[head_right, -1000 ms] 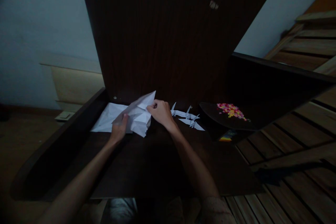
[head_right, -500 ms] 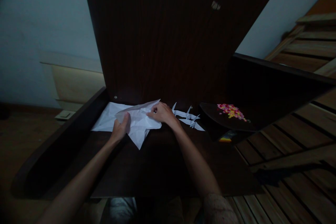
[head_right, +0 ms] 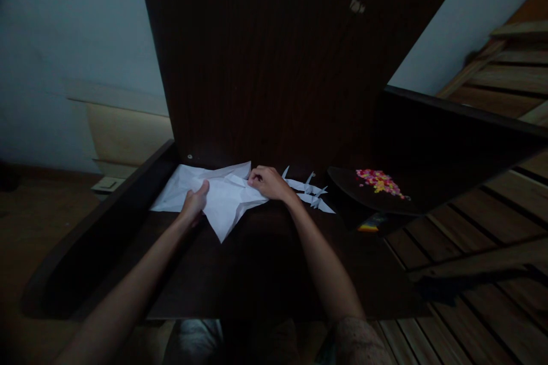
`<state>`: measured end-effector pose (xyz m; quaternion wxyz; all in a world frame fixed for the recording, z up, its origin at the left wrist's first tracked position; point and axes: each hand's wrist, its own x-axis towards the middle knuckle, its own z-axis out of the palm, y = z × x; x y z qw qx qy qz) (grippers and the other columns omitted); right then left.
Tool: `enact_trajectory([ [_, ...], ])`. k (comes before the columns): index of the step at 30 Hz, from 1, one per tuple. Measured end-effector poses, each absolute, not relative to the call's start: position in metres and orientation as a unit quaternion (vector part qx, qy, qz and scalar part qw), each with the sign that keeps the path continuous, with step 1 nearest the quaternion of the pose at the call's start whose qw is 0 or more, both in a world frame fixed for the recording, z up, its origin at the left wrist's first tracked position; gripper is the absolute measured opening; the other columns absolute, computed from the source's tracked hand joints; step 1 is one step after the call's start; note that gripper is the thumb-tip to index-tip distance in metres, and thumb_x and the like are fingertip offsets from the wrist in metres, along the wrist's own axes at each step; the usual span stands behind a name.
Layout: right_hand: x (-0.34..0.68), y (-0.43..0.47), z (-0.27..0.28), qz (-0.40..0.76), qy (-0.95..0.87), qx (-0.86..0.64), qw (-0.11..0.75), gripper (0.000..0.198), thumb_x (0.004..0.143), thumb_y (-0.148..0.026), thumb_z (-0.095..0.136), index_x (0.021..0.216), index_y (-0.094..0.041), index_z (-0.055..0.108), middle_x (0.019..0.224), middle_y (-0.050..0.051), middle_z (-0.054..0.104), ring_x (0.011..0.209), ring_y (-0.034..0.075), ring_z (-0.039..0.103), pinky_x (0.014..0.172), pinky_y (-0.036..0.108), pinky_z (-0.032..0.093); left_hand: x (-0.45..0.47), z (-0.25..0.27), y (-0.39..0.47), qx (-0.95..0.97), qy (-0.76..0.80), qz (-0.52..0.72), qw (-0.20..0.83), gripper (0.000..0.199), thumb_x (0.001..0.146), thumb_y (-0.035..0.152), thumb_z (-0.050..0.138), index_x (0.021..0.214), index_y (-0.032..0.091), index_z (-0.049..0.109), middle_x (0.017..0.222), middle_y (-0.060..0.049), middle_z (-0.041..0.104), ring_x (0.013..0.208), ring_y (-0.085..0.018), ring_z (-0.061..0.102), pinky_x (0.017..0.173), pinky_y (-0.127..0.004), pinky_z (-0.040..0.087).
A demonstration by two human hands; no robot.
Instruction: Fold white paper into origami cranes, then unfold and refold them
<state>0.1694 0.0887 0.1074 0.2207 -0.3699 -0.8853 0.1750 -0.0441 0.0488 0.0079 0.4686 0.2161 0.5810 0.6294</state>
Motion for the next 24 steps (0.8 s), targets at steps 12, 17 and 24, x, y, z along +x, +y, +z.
enact_trajectory([
  [12, 0.163, 0.088, 0.107, 0.155, -0.918, -0.345, 0.116, 0.008, 0.083, -0.015, 0.056, 0.076, -0.014, 0.061, 0.075, 0.002, 0.058, 0.068, 0.013, 0.049, 0.062, 0.024, 0.033, -0.055, 0.013, 0.036, 0.614, 0.567, 0.549, -0.021, 0.061, 0.071, 0.021, 0.064, 0.130, 0.014, 0.049, 0.138, -0.017, 0.049, 0.129, -0.032, 0.042, 0.107, -0.047, 0.030],
  [17, 0.154, 0.088, 0.112, 0.156, -0.939, -0.302, 0.055, 0.008, 0.081, -0.012, 0.056, 0.074, -0.015, 0.060, 0.075, 0.002, 0.058, 0.069, 0.013, 0.049, 0.062, 0.024, 0.030, -0.055, 0.022, 0.033, 0.727, 0.528, 0.410, 0.157, 0.033, 0.077, 0.034, 0.058, 0.101, 0.014, 0.069, 0.088, -0.007, 0.071, 0.080, -0.024, 0.063, 0.080, -0.034, 0.047],
  [24, 0.142, 0.087, 0.123, 0.185, -0.954, -0.236, 0.002, 0.009, 0.080, -0.010, 0.057, 0.074, -0.016, 0.061, 0.069, -0.001, 0.058, 0.063, 0.011, 0.048, 0.059, 0.023, 0.029, -0.063, 0.030, 0.032, 0.685, 0.453, 0.403, 0.404, 0.034, 0.075, 0.047, 0.062, 0.073, 0.014, 0.068, 0.067, -0.001, 0.062, 0.061, -0.015, 0.053, 0.055, -0.023, 0.039],
])
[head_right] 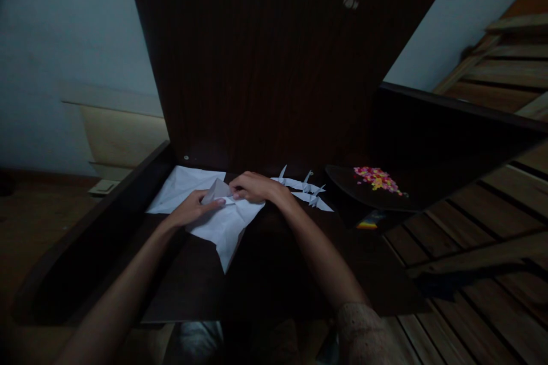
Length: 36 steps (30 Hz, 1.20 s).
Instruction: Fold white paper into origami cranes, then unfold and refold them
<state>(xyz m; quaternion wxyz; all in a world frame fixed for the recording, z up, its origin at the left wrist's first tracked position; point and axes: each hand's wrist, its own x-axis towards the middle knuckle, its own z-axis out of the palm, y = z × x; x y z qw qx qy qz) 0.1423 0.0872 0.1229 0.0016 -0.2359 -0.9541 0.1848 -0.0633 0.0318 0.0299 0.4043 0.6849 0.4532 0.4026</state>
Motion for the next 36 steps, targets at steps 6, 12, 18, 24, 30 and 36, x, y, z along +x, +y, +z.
enact_trajectory([
  [6, 0.136, 0.082, 0.122, 0.045, -0.970, -0.240, 0.007, 0.009, 0.084, -0.013, 0.057, 0.079, -0.018, 0.062, 0.083, 0.003, 0.064, 0.078, 0.016, 0.053, 0.067, 0.027, 0.030, -0.065, 0.025, 0.037, 0.592, 0.500, 0.415, 0.477, 0.039, 0.068, 0.052, 0.066, 0.060, 0.014, 0.061, 0.055, 0.000, 0.056, 0.051, -0.012, 0.046, 0.050, -0.023, 0.034],
  [12, 0.130, 0.076, 0.114, -0.124, -0.967, -0.222, 0.011, 0.012, 0.090, -0.013, 0.051, 0.089, -0.016, 0.063, 0.090, 0.007, 0.065, 0.091, 0.021, 0.050, 0.079, 0.033, 0.027, -0.069, 0.029, 0.034, 0.489, 0.517, 0.414, 0.567, 0.042, 0.063, 0.047, 0.074, 0.084, 0.012, 0.070, 0.079, -0.008, 0.072, 0.070, -0.022, 0.064, 0.063, -0.029, 0.047],
  [18, 0.134, 0.081, 0.109, -0.119, -0.966, -0.214, 0.077, 0.011, 0.089, -0.013, 0.052, 0.085, -0.015, 0.062, 0.085, 0.007, 0.067, 0.089, 0.021, 0.048, 0.081, 0.035, 0.025, -0.073, 0.035, 0.031, 0.436, 0.499, 0.401, 0.632, 0.036, 0.061, 0.040, 0.078, 0.081, 0.011, 0.071, 0.079, -0.011, 0.074, 0.070, -0.023, 0.067, 0.065, -0.030, 0.050],
  [24, 0.142, 0.090, 0.104, -0.039, -0.962, -0.231, 0.136, 0.011, 0.089, -0.018, 0.053, 0.081, -0.017, 0.061, 0.083, 0.005, 0.066, 0.087, 0.020, 0.050, 0.081, 0.034, 0.027, -0.074, 0.040, 0.028, 0.429, 0.463, 0.410, 0.659, 0.028, 0.060, 0.033, 0.079, 0.078, 0.013, 0.072, 0.077, -0.010, 0.074, 0.065, -0.022, 0.066, 0.061, -0.031, 0.051],
  [30, 0.139, 0.083, 0.102, -0.081, -0.951, -0.258, 0.148, 0.019, 0.092, -0.025, 0.048, 0.087, -0.016, 0.063, 0.086, 0.008, 0.064, 0.088, 0.021, 0.048, 0.082, 0.035, 0.029, -0.067, 0.037, 0.030, 0.444, 0.487, 0.459, 0.596, 0.030, 0.060, 0.038, 0.077, 0.072, 0.011, 0.069, 0.071, -0.009, 0.072, 0.060, -0.020, 0.064, 0.055, -0.027, 0.048],
  [36, 0.129, 0.063, 0.103, -0.197, -0.932, -0.258, 0.164, 0.020, 0.091, -0.023, 0.046, 0.092, -0.018, 0.066, 0.100, 0.009, 0.062, 0.098, 0.025, 0.044, 0.090, 0.042, 0.026, -0.057, 0.036, 0.031, 0.455, 0.511, 0.567, 0.459, 0.036, 0.058, 0.044, 0.077, 0.074, 0.012, 0.070, 0.071, -0.004, 0.071, 0.062, -0.017, 0.061, 0.055, -0.025, 0.045],
])
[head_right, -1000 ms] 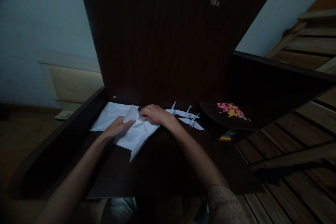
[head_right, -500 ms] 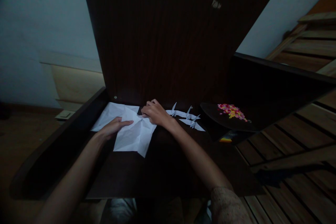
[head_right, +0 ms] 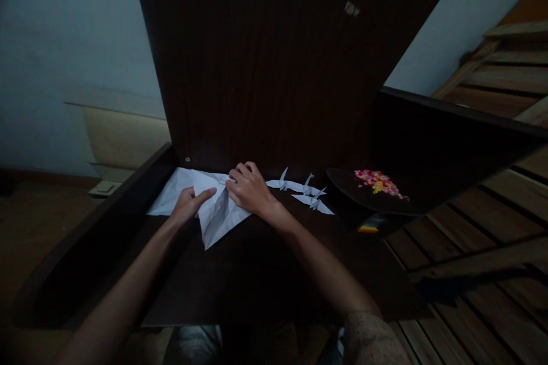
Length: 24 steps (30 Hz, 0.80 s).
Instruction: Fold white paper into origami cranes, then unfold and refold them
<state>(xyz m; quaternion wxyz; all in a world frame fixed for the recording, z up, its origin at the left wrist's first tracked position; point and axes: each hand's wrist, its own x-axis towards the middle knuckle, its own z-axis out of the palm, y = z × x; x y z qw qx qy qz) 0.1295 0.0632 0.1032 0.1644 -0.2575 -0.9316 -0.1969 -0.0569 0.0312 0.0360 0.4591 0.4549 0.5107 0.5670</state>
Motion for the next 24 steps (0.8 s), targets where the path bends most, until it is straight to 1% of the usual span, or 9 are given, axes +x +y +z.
enact_trajectory([
  [2, 0.127, 0.058, 0.104, -0.214, -0.925, -0.262, 0.174, 0.022, 0.092, -0.022, 0.045, 0.093, -0.018, 0.067, 0.101, 0.010, 0.061, 0.099, 0.025, 0.043, 0.091, 0.043, 0.025, -0.056, 0.036, 0.030, 0.470, 0.507, 0.590, 0.418, 0.036, 0.061, 0.044, 0.076, 0.074, 0.011, 0.069, 0.072, -0.005, 0.070, 0.062, -0.016, 0.060, 0.056, -0.025, 0.045],
  [4, 0.126, 0.056, 0.104, -0.204, -0.921, -0.270, 0.191, 0.024, 0.093, -0.026, 0.045, 0.091, -0.017, 0.068, 0.101, 0.011, 0.061, 0.099, 0.026, 0.043, 0.090, 0.043, 0.025, -0.055, 0.035, 0.028, 0.487, 0.501, 0.604, 0.382, 0.035, 0.063, 0.044, 0.075, 0.072, 0.011, 0.069, 0.070, -0.004, 0.069, 0.061, -0.015, 0.058, 0.056, -0.024, 0.044],
  [6, 0.125, 0.055, 0.104, -0.170, -0.920, -0.283, 0.211, 0.027, 0.094, -0.030, 0.045, 0.088, -0.017, 0.068, 0.102, 0.011, 0.061, 0.097, 0.025, 0.045, 0.088, 0.042, 0.027, -0.055, 0.034, 0.025, 0.503, 0.496, 0.611, 0.357, 0.033, 0.065, 0.043, 0.074, 0.069, 0.011, 0.068, 0.067, -0.003, 0.067, 0.058, -0.014, 0.056, 0.054, -0.024, 0.043],
  [8, 0.125, 0.055, 0.105, -0.126, -0.916, -0.302, 0.231, 0.028, 0.095, -0.031, 0.045, 0.088, -0.017, 0.068, 0.102, 0.011, 0.061, 0.094, 0.023, 0.047, 0.084, 0.039, 0.029, -0.054, 0.034, 0.022, 0.518, 0.493, 0.610, 0.341, 0.031, 0.066, 0.042, 0.073, 0.066, 0.011, 0.068, 0.064, -0.002, 0.066, 0.057, -0.014, 0.054, 0.053, -0.023, 0.042],
  [10, 0.124, 0.055, 0.106, -0.092, -0.911, -0.319, 0.244, 0.026, 0.095, -0.028, 0.044, 0.095, -0.017, 0.068, 0.103, 0.010, 0.061, 0.094, 0.022, 0.049, 0.082, 0.037, 0.031, -0.053, 0.035, 0.021, 0.527, 0.491, 0.610, 0.331, 0.029, 0.066, 0.041, 0.072, 0.065, 0.012, 0.068, 0.064, -0.002, 0.065, 0.057, -0.014, 0.054, 0.053, -0.023, 0.042],
  [13, 0.124, 0.055, 0.109, -0.062, -0.910, -0.329, 0.244, 0.024, 0.092, -0.025, 0.049, 0.109, -0.018, 0.065, 0.106, 0.009, 0.061, 0.097, 0.022, 0.050, 0.082, 0.036, 0.032, -0.052, 0.037, 0.020, 0.532, 0.489, 0.612, 0.322, 0.029, 0.066, 0.041, 0.072, 0.067, 0.012, 0.069, 0.066, -0.003, 0.066, 0.059, -0.015, 0.054, 0.054, -0.024, 0.042],
  [15, 0.124, 0.056, 0.111, -0.046, -0.912, -0.333, 0.236, 0.025, 0.091, -0.024, 0.052, 0.112, -0.020, 0.063, 0.106, 0.008, 0.062, 0.097, 0.022, 0.050, 0.083, 0.036, 0.033, -0.052, 0.038, 0.020, 0.538, 0.489, 0.610, 0.314, 0.028, 0.067, 0.041, 0.071, 0.067, 0.012, 0.069, 0.067, -0.004, 0.067, 0.061, -0.016, 0.056, 0.055, -0.025, 0.043],
  [20, 0.122, 0.058, 0.111, -0.017, -0.910, -0.353, 0.219, 0.016, 0.091, -0.023, 0.053, 0.099, -0.018, 0.066, 0.098, 0.008, 0.062, 0.093, 0.020, 0.050, 0.081, 0.034, 0.034, -0.052, 0.038, 0.019, 0.548, 0.487, 0.606, 0.308, 0.027, 0.067, 0.040, 0.071, 0.065, 0.013, 0.069, 0.069, -0.004, 0.068, 0.063, -0.017, 0.058, 0.057, -0.025, 0.045],
  [24, 0.121, 0.060, 0.112, -0.002, -0.901, -0.366, 0.233, 0.009, 0.088, -0.020, 0.054, 0.087, -0.017, 0.063, 0.090, 0.006, 0.063, 0.088, 0.019, 0.051, 0.079, 0.032, 0.035, -0.052, 0.039, 0.019, 0.537, 0.489, 0.608, 0.321, 0.025, 0.066, 0.038, 0.072, 0.067, 0.013, 0.070, 0.071, -0.005, 0.069, 0.064, -0.017, 0.059, 0.058, -0.026, 0.045],
])
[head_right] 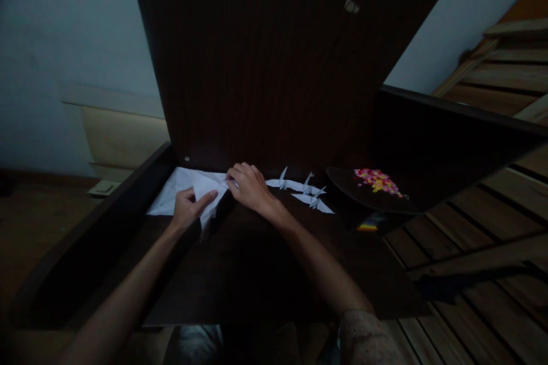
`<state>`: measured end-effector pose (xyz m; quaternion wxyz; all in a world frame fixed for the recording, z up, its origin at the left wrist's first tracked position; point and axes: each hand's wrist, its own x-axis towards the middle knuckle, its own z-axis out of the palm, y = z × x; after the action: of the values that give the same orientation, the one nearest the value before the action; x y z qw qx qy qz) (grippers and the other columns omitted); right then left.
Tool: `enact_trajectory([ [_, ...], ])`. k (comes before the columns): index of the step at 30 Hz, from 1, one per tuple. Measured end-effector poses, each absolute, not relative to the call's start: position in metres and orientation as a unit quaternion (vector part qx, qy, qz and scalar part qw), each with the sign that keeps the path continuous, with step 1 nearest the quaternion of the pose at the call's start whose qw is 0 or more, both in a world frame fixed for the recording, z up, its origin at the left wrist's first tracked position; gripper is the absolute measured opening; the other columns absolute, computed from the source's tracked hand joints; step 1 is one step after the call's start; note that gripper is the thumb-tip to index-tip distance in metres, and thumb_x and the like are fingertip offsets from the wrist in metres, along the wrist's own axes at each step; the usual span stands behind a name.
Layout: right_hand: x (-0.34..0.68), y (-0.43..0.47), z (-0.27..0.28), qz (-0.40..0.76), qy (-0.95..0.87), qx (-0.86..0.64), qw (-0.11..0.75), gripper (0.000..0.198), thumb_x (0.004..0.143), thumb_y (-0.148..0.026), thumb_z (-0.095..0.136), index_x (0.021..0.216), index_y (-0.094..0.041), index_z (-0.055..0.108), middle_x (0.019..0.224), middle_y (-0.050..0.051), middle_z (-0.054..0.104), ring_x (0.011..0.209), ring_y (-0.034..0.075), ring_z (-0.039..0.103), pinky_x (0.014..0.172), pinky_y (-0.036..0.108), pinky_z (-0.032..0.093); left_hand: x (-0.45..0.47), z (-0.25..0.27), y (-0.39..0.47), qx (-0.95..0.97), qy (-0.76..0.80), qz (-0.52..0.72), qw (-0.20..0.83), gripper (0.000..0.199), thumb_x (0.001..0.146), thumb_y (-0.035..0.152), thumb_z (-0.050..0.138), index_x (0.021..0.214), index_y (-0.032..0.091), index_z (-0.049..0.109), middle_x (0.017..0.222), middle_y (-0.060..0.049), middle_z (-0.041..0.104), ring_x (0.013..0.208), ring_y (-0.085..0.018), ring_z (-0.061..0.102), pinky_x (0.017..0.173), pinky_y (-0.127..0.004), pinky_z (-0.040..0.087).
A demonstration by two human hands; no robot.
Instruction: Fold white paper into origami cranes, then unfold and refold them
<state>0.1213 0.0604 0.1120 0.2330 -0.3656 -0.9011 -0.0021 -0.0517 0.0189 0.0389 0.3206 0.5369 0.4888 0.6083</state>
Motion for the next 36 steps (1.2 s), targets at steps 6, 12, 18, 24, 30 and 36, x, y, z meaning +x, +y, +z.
enact_trajectory([
  [6, 0.124, 0.073, 0.113, 0.110, -0.872, -0.394, 0.268, 0.006, 0.079, -0.013, 0.057, 0.077, -0.016, 0.062, 0.076, 0.003, 0.062, 0.073, 0.015, 0.051, 0.069, 0.028, 0.037, -0.051, 0.037, 0.020, 0.508, 0.479, 0.613, 0.370, 0.027, 0.064, 0.039, 0.074, 0.065, 0.012, 0.069, 0.071, -0.005, 0.068, 0.063, -0.017, 0.058, 0.056, -0.025, 0.043],
  [12, 0.128, 0.091, 0.102, 0.398, -0.775, -0.391, 0.297, 0.008, 0.073, -0.020, 0.062, 0.079, -0.014, 0.062, 0.069, -0.001, 0.059, 0.062, 0.010, 0.050, 0.060, 0.023, 0.039, -0.052, 0.031, 0.023, 0.480, 0.453, 0.626, 0.415, 0.029, 0.061, 0.039, 0.078, 0.066, 0.012, 0.069, 0.068, -0.003, 0.068, 0.060, -0.015, 0.057, 0.054, -0.024, 0.042],
  [18, 0.133, 0.093, 0.101, 0.486, -0.730, -0.358, 0.321, 0.018, 0.065, -0.023, 0.072, 0.078, -0.014, 0.063, 0.071, -0.001, 0.060, 0.067, 0.011, 0.053, 0.067, 0.026, 0.042, -0.055, 0.031, 0.023, 0.432, 0.434, 0.625, 0.484, 0.030, 0.057, 0.038, 0.080, 0.067, 0.011, 0.068, 0.063, -0.002, 0.066, 0.053, -0.013, 0.055, 0.049, -0.023, 0.040],
  [24, 0.133, 0.093, 0.105, 0.495, -0.740, -0.348, 0.293, 0.016, 0.069, -0.023, 0.070, 0.080, -0.014, 0.065, 0.070, -0.002, 0.059, 0.066, 0.010, 0.051, 0.065, 0.025, 0.040, -0.058, 0.036, 0.024, 0.363, 0.417, 0.614, 0.563, 0.035, 0.048, 0.035, 0.082, 0.069, 0.011, 0.069, 0.064, -0.004, 0.069, 0.053, -0.016, 0.060, 0.051, -0.026, 0.044],
  [30, 0.136, 0.088, 0.113, 0.320, -0.848, -0.321, 0.274, 0.010, 0.078, -0.023, 0.064, 0.083, -0.014, 0.066, 0.074, 0.000, 0.059, 0.061, 0.009, 0.046, 0.059, 0.024, 0.036, -0.056, 0.044, 0.023, 0.332, 0.421, 0.608, 0.586, 0.035, 0.046, 0.032, 0.083, 0.069, 0.010, 0.069, 0.063, -0.004, 0.069, 0.051, -0.015, 0.060, 0.050, -0.025, 0.045],
  [36, 0.133, 0.067, 0.137, 0.065, -0.938, -0.292, 0.175, 0.022, 0.082, -0.037, 0.065, 0.085, -0.016, 0.069, 0.091, 0.006, 0.066, 0.087, 0.018, 0.052, 0.076, 0.030, 0.039, -0.055, 0.050, 0.022, 0.325, 0.428, 0.626, 0.565, 0.037, 0.044, 0.033, 0.085, 0.068, 0.011, 0.070, 0.060, -0.002, 0.069, 0.049, -0.013, 0.059, 0.049, -0.023, 0.046],
])
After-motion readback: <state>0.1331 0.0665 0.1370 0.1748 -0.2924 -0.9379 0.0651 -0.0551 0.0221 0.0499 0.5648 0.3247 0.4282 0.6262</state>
